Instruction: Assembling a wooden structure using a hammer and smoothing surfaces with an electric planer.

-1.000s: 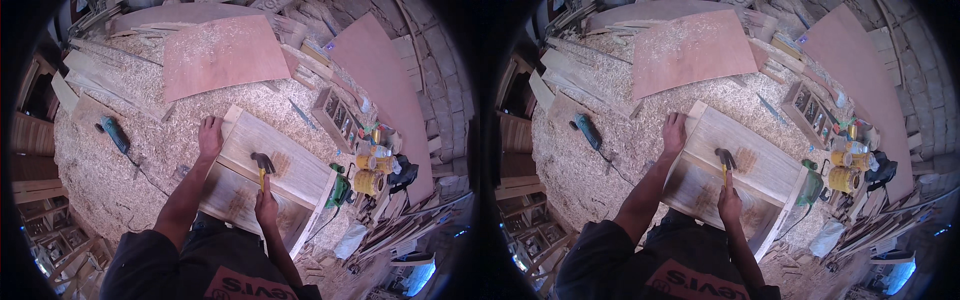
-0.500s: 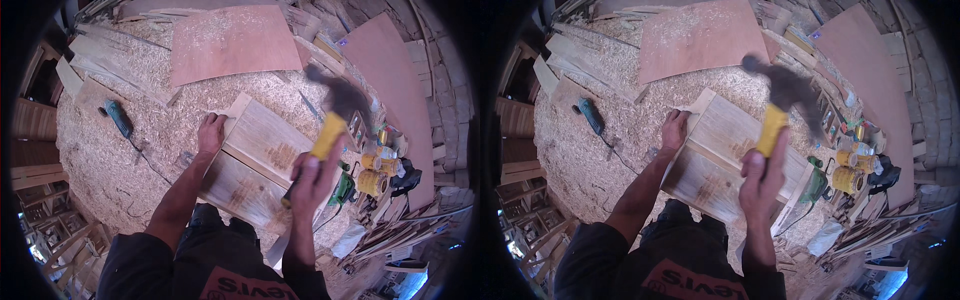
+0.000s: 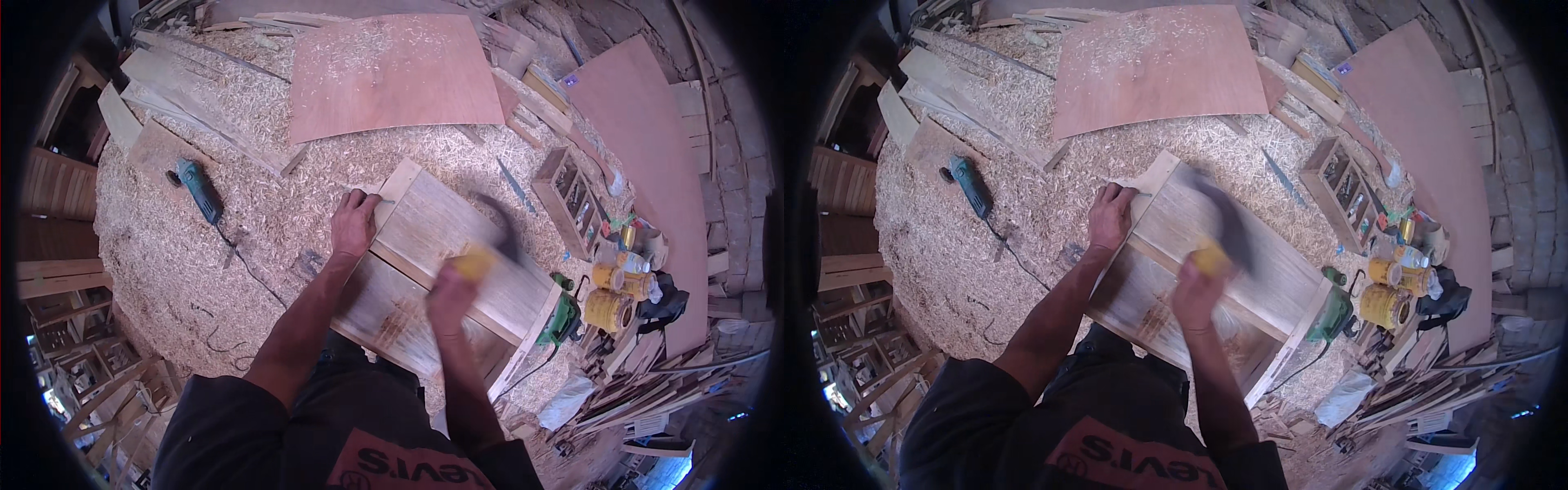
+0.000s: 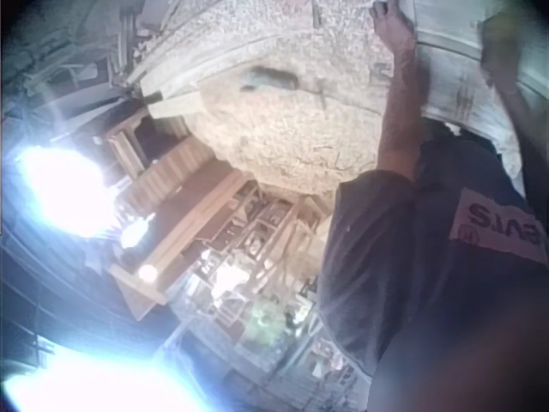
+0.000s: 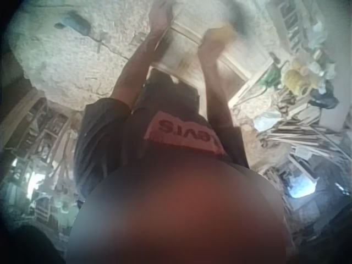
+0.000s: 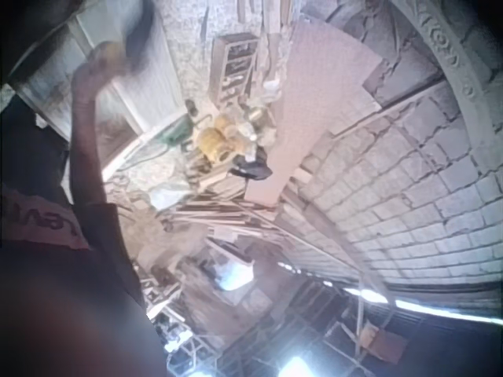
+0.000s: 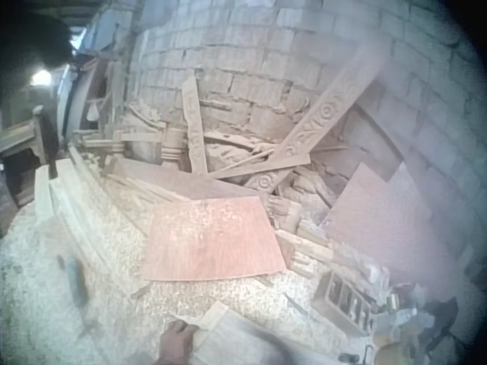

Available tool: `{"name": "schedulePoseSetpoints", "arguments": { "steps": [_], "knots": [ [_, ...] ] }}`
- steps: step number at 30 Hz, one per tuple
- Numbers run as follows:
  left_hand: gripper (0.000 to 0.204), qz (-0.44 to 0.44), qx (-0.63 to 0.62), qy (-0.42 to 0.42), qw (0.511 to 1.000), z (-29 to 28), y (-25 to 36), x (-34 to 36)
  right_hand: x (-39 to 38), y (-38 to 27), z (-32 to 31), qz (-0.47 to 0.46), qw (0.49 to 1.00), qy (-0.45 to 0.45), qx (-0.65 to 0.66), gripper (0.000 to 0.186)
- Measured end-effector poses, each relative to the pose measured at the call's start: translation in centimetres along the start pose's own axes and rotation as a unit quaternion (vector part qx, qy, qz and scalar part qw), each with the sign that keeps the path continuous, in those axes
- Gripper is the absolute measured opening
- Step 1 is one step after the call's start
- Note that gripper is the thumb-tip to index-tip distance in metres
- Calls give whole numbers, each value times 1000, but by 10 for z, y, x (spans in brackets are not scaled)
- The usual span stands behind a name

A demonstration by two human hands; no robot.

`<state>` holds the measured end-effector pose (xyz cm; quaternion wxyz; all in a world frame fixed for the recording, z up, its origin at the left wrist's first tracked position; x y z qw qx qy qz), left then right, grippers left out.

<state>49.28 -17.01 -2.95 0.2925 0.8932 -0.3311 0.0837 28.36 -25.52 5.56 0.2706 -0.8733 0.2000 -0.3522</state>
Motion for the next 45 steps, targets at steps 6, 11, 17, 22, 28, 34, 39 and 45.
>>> {"name": "schedulePoseSetpoints", "arguments": {
  "steps": [6, 11, 17, 22, 28, 34, 39, 45],
  "knots": [
    [28, -3, 42, 27, 999, -8, -11, -3, -64, -3, 52, 219, 957, -150, 115, 65],
    [27, 14, 39, 33, 999, -4, -11, -8, -109, 0, 29, 240, 955, -123, 127, 64],
    [26, 12, 35, 26, 999, 1, -12, -4, -30, -41, -13, 284, 938, -79, 184, 61],
    [25, 14, 35, 36, 999, 5, -18, -4, 89, -134, -95, 26, 941, 152, 302, 57],
    [26, 5, 55, 25, 998, 2, -15, -4, 109, -125, -106, -108, 902, 229, 350, 70],
    [27, 28, 57, 24, 998, 10, -7, -4, -56, 22, 55, 215, 967, -100, 92, 63],
    [26, 32, 70, 53, 996, -4, -13, -9, -110, 15, 22, 313, 941, -107, 67, 73],
    [17, -25, -4, 77, 997, -33, -29, -51, -157, 23, 0, 260, 958, -104, 57, 67]
  ]
}}
Point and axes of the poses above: each hand's wrist, its own x-axis towards the middle knuckle, its own z-axis out of the palm, y = z × x, the point moved 6 cm from there along x, towards the middle knuckle, and after that the axes turned 13 degrees about x, right-handed, at the moved point
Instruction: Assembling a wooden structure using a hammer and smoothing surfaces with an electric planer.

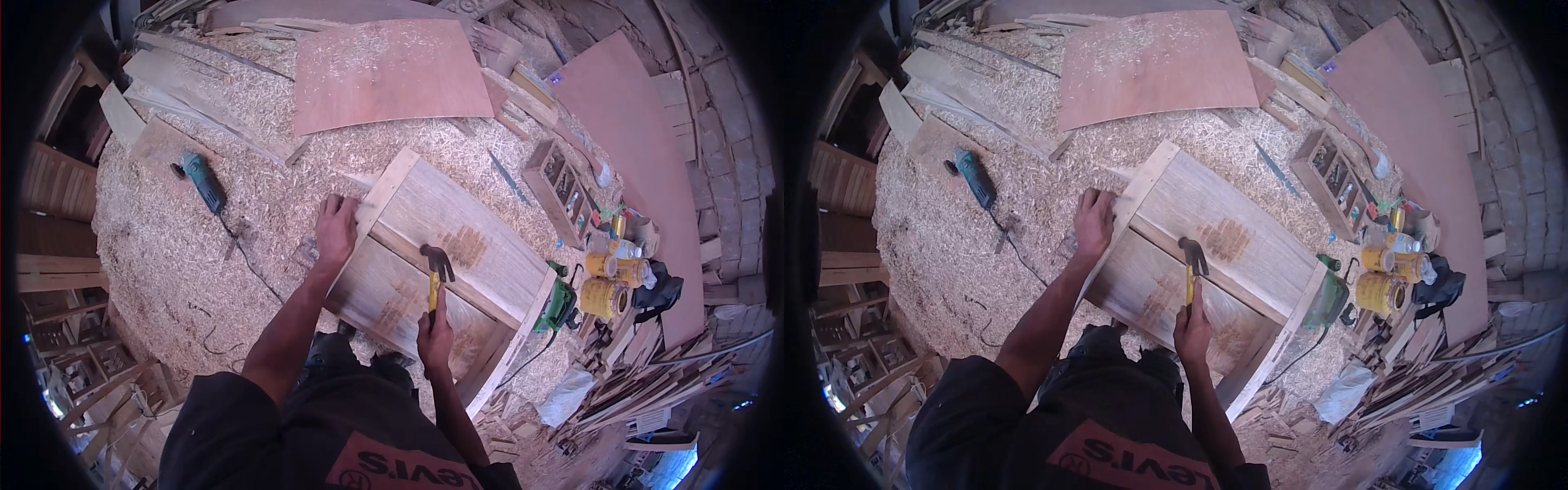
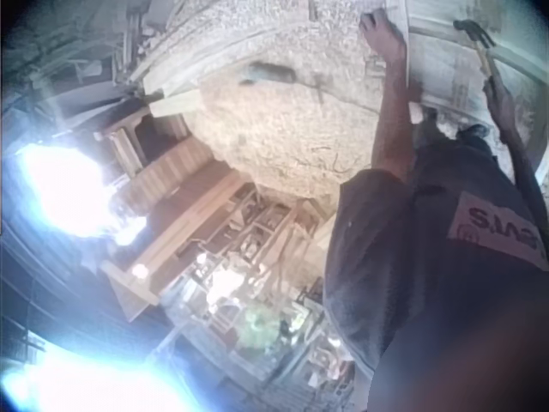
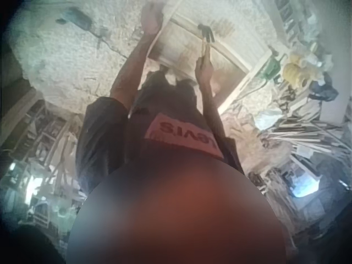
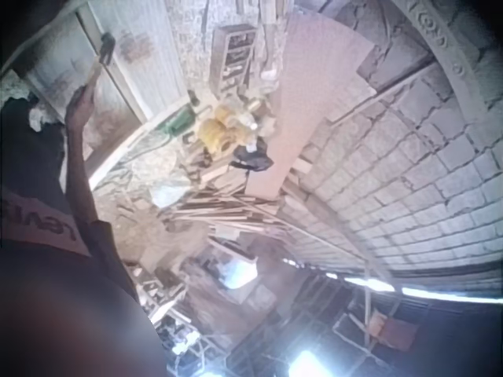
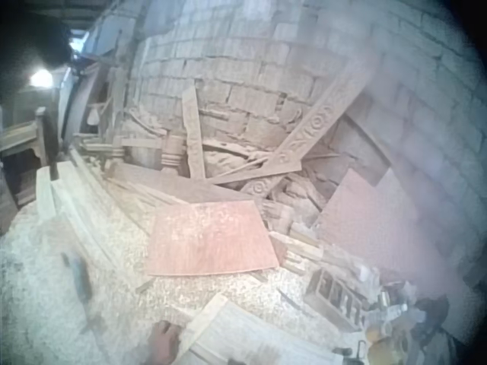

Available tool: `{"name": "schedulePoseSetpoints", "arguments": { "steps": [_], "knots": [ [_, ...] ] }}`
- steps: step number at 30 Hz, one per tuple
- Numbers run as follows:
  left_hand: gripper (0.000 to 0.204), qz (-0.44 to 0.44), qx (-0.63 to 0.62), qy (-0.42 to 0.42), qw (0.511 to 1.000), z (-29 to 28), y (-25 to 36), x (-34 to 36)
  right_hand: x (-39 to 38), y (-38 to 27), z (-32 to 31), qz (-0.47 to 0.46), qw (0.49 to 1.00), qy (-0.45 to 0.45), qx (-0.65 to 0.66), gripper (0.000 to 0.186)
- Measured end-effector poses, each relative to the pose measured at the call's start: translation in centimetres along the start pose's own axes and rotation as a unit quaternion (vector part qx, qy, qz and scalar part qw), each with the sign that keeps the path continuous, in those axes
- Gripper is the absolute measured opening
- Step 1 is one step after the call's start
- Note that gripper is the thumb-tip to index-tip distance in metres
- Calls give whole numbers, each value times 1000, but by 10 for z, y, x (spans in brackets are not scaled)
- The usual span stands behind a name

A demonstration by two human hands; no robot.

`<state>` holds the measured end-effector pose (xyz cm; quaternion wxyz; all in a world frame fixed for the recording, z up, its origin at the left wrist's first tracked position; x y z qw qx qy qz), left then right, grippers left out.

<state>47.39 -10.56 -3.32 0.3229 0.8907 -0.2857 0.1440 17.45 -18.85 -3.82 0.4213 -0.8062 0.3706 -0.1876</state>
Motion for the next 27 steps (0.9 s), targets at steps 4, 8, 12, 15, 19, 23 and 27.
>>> {"name": "schedulePoseSetpoints", "arguments": {
  "steps": [4, 8, 12, 15, 19, 23, 27],
  "knots": [
    [17, -12, -26, -54, 998, -8, -5, -13, 5, -34, -5, 34, 996, -27, 76, 63],
    [20, 2, -53, -59, 997, -2, -13, -14, 31, -104, -26, -7, 996, -19, 91, 60],
    [24, 4, -77, -54, 996, 2, -15, -14, 57, -197, -77, -128, 966, 80, 209, 64],
    [25, -2, -81, -52, 995, 3, -20, -15, 68, -271, -117, -325, 882, 179, 290, 62],
    [25, 0, -80, -47, 996, -3, -16, -13, 73, -299, -136, -403, 792, 173, 424, 52],
    [23, 6, -96, -50, 994, -2, -11, -13, 68, -184, -52, -331, 865, 108, 361, 30],
    [23, 27, -69, -53, 996, -1, -7, -15, 30, -54, 41, -137, 986, -89, -23, 55]
  ]
}}
Point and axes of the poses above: each hand's wrist, its own x-axis towards the middle knuckle, its own z-axis out of the palm, y = z × x, the point moved 6 cm from there along x, towards the middle knuckle, and after that the axes turned 13 degrees about x, right-handed, at the moved point
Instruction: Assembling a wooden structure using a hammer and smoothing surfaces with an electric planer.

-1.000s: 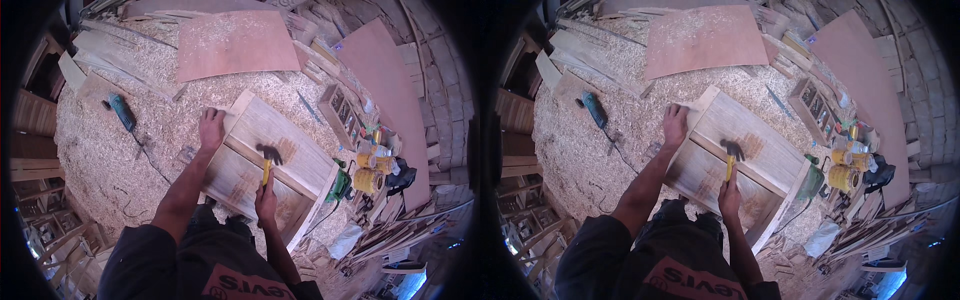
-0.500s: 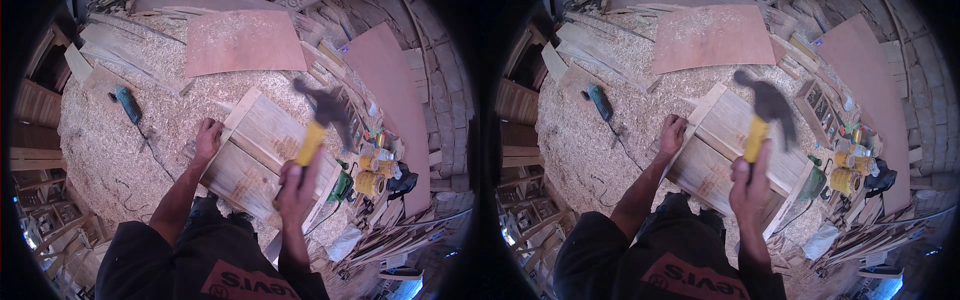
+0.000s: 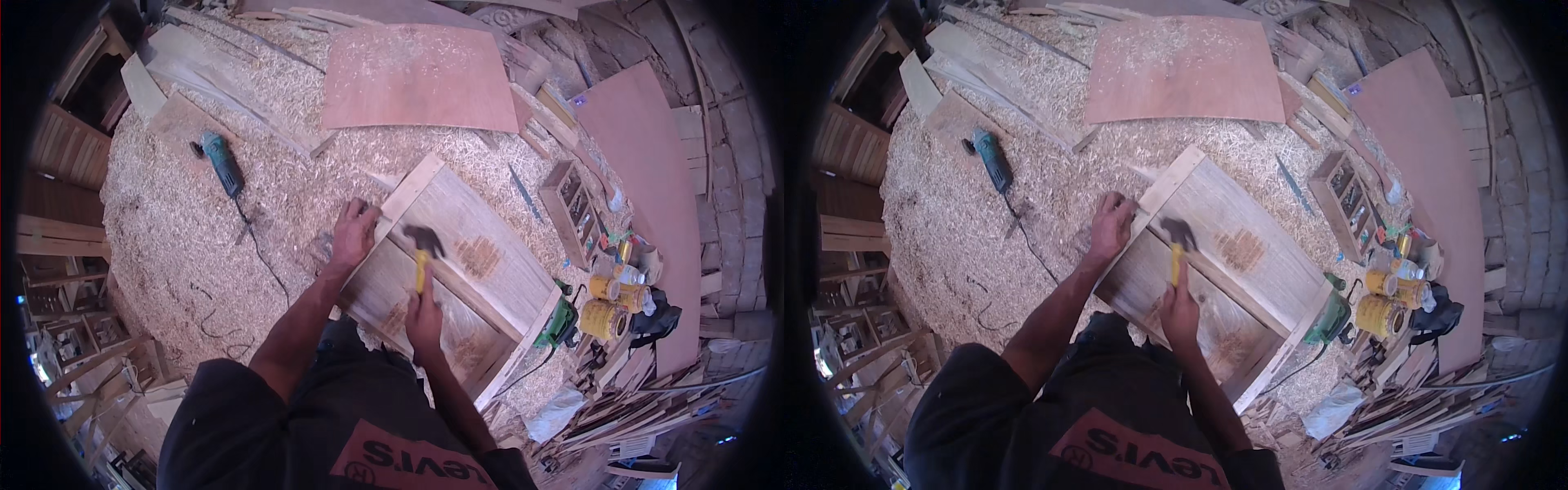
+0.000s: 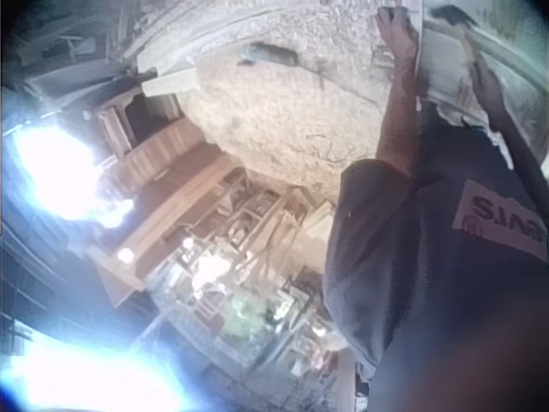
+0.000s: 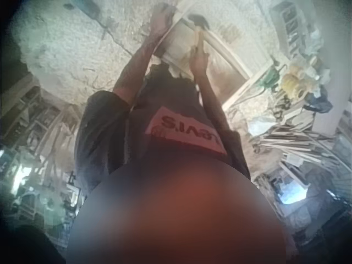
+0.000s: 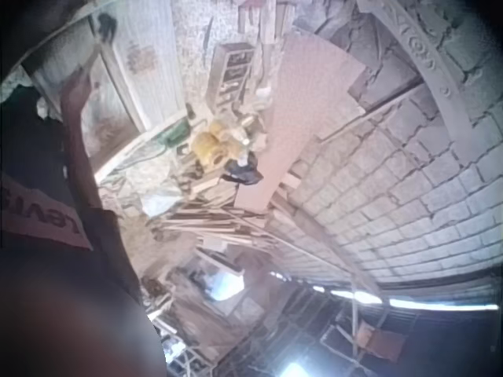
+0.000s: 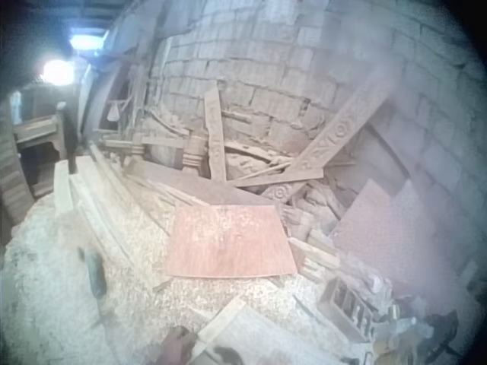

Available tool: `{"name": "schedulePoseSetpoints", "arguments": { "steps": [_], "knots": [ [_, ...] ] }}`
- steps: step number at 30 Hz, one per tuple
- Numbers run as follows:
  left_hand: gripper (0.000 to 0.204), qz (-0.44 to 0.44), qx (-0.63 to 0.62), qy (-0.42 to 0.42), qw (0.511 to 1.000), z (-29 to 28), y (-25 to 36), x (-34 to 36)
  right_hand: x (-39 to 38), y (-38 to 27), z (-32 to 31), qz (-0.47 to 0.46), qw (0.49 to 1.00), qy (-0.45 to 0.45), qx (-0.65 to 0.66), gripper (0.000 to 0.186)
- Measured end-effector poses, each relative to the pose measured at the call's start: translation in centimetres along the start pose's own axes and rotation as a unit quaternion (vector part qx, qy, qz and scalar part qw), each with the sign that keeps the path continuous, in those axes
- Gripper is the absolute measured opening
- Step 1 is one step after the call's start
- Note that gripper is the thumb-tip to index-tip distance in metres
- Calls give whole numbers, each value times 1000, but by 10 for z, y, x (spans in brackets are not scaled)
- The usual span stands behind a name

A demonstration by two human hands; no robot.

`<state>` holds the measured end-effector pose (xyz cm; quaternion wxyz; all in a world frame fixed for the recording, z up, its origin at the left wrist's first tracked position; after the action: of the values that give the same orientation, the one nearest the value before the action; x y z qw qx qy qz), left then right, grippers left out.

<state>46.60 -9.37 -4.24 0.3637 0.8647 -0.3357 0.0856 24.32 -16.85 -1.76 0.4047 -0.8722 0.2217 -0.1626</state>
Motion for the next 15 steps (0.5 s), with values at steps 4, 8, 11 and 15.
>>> {"name": "schedulePoseSetpoints", "arguments": {
  "steps": [4, 8, 11, 15],
  "knots": [
    [25, -6, 61, 1, 998, -9, 4, -15, -22, -1, -50, 209, 972, 71, 82, 61],
    [20, -43, 49, 64, 996, -9, -5, -3, -64, 9, -106, 204, 956, 178, 114, 57],
    [13, -50, 46, 39, 997, -8, -5, 3, -108, 33, -146, 237, 931, 247, 130, 51],
    [11, -27, 59, 20, 998, -2, -7, 4, -177, 68, -194, 294, 882, 352, 107, 42]
  ]
}}
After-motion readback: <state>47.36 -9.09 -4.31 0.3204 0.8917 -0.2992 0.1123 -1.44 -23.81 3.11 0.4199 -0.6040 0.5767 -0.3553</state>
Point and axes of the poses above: each hand's wrist, its own x-axis towards the middle knuckle, its own z-axis out of the palm, y = z × x, the point moved 6 cm from there along x, towards the middle knuckle, and after that the axes turned 13 degrees about x, right-handed, at the moved point
